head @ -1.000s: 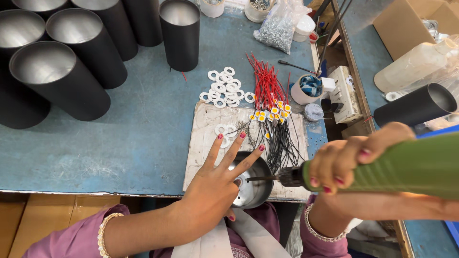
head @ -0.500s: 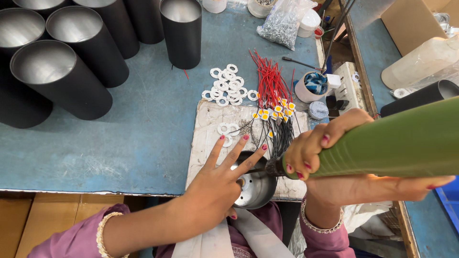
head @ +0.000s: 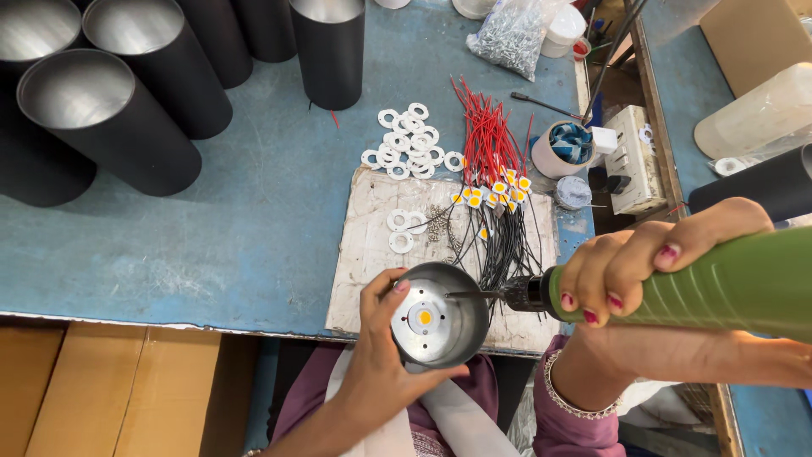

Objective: The person assembles small electronic components inside black cylindrical housings. They insert wires and small white circular parts into the cylinders, then use a green handheld tool to secure the components. The person repeats this process for multiple units on a cluttered workbench.

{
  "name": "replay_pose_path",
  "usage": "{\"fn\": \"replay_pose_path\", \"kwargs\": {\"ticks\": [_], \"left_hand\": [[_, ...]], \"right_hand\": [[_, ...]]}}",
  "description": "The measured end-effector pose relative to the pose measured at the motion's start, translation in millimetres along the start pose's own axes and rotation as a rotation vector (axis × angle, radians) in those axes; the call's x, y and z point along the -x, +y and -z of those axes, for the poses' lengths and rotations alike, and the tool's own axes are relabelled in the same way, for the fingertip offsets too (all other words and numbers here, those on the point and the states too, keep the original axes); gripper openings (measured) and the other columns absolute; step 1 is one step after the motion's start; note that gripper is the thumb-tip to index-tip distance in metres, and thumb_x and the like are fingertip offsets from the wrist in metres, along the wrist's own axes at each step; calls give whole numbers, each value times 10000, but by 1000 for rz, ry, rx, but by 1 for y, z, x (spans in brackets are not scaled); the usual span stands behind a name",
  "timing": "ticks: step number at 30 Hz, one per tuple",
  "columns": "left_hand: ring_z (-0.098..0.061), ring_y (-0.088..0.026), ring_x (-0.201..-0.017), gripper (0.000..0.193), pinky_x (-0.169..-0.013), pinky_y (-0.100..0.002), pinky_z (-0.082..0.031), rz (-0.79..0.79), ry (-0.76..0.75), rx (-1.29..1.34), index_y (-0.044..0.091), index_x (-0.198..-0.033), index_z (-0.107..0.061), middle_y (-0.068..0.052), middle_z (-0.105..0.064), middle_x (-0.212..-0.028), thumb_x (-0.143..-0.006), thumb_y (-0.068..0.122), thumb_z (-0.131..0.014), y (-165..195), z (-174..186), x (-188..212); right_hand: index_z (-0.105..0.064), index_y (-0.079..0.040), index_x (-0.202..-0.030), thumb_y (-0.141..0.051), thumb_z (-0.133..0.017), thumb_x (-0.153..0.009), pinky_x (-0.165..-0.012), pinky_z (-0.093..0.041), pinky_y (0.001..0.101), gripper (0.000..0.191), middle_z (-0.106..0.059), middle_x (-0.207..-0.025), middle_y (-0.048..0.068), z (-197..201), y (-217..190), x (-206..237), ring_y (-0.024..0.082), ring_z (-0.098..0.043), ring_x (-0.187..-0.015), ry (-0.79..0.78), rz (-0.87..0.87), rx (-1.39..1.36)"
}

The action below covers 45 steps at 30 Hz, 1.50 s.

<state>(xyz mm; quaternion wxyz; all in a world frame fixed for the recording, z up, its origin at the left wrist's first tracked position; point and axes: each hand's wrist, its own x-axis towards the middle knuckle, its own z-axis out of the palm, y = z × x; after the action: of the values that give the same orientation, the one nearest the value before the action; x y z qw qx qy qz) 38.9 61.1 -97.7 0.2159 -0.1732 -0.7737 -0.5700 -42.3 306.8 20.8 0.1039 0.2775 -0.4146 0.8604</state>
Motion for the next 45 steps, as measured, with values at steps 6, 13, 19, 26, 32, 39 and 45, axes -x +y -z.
{"fn": "replay_pose_path", "kwargs": {"ticks": [6, 13, 19, 26, 32, 39, 45], "left_hand": [[-427, -391, -1490, 977, -1178, -479, -396, 63, -594, 284, 193, -1486, -402, -187, -338, -1606, -667, 206, -935, -22, 56, -55], [-412, -430, -1423, 907, -1088, -473, -407, 126, -660, -63, 230, -1397, -478, -172, -322, -1578, -639, 322, -967, 17, 74, -73], [-530, -409, -1344, 932, -1038, -450, -484, 322, -530, 90, 213, -1467, -408, -184, -359, -1504, -687, 324, -905, 34, 59, -62], [-437, -416, -1405, 498, -1113, -495, -370, 209, -716, -65, 107, -1092, -695, -196, -469, -1495, -722, 394, -867, 16, 74, -92], [-307, -499, -1423, 291, -1102, -727, -167, -199, -862, -785, 8, -829, -776, -382, -435, -1413, -591, 173, -803, 22, 31, -112], [-279, -509, -1411, 375, -1069, -775, -155, -271, -979, -968, -10, -861, -778, -385, -401, -1429, -543, 185, -802, 31, 15, -119], [-293, -489, -1408, 332, -1069, -762, -193, -296, -962, -947, 11, -834, -783, -362, -411, -1419, -538, 159, -799, 30, 16, -119]], "right_hand": [[-435, 7, -970, -843, -589, -756, -459, -432, 540, 890, -531, -625, 216, 2, -5, 1, 338, -500, -473, -29, -25, -4], [-446, 39, -1009, -902, -561, -710, -450, -450, 501, 994, -556, -625, 219, 3, 3, 5, 336, -524, -470, -82, -30, -55], [-446, 31, -1009, -921, -563, -683, -472, -451, 494, 1014, -558, -651, 221, 5, 7, 4, 328, -534, -492, -100, -47, -50], [-451, 14, -1000, -883, -583, -738, -501, -459, 543, 944, -563, -691, 226, 9, -1, 3, 347, -543, -532, -119, -74, -9], [-477, 19, -1073, -879, -563, -745, -505, -481, 512, 959, -598, -711, 207, 11, 1, 5, 324, -579, -545, -184, -33, -64], [-497, 30, -1131, -839, -569, -791, -538, -501, 520, 936, -605, -780, 198, 15, -6, 10, 329, -598, -580, -234, -47, -85], [-495, 18, -1119, -847, -574, -778, -541, -515, 525, 934, -577, -770, 182, 25, -5, 10, 326, -599, -577, -251, -46, -71]]}}
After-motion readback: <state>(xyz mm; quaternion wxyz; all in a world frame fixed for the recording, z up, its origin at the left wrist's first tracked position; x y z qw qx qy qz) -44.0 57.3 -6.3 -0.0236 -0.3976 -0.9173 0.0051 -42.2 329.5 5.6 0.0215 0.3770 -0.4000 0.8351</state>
